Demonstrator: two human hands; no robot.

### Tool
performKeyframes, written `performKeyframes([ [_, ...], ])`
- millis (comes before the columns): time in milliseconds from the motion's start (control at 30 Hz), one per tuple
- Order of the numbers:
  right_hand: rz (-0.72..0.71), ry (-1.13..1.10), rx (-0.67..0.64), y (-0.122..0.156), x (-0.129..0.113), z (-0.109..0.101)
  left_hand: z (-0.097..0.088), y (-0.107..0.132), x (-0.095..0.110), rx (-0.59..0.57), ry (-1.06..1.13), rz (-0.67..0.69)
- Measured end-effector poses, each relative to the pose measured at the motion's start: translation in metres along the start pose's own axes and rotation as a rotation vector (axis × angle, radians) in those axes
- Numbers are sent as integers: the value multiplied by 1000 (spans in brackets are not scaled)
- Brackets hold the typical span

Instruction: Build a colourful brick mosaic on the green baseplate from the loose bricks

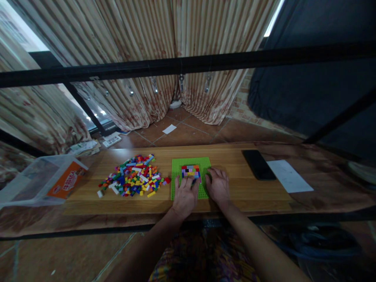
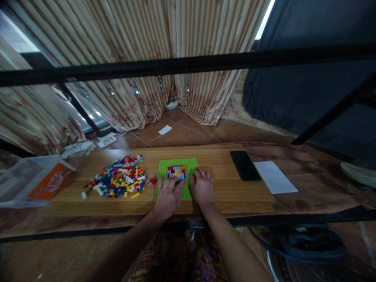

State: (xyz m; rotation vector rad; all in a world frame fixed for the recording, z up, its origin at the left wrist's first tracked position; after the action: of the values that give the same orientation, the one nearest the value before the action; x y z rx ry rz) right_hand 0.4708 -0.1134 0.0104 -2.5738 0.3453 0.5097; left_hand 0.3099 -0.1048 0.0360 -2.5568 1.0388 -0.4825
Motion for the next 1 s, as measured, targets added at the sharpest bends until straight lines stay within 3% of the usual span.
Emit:
performKeyframes([
  [433,-28,43,6,2,2,1,8,3,1,-73,-159,-4],
  [700,-65,62,27,3,7,5,-1,11,2,3,-46,-94],
  [900,-46,59,37,4,8,6,-28,38,-42,156,-19,-387],
  [1000,-39,58,36,4,7,6,-42,50,-69,205,-36,-453],
])
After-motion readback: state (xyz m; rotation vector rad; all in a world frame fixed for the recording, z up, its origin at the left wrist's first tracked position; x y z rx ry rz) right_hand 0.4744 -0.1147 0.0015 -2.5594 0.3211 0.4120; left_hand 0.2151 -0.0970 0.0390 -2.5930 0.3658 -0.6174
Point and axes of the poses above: each hand's wrist, its own y-axis away from the middle knuckle, its own z-axis out of the palm, x = y × z, the point moved 2 cm from there along -y, towards the middle knuckle, and after that the axes turned 3 degrees about x, right-handed, at the moved point
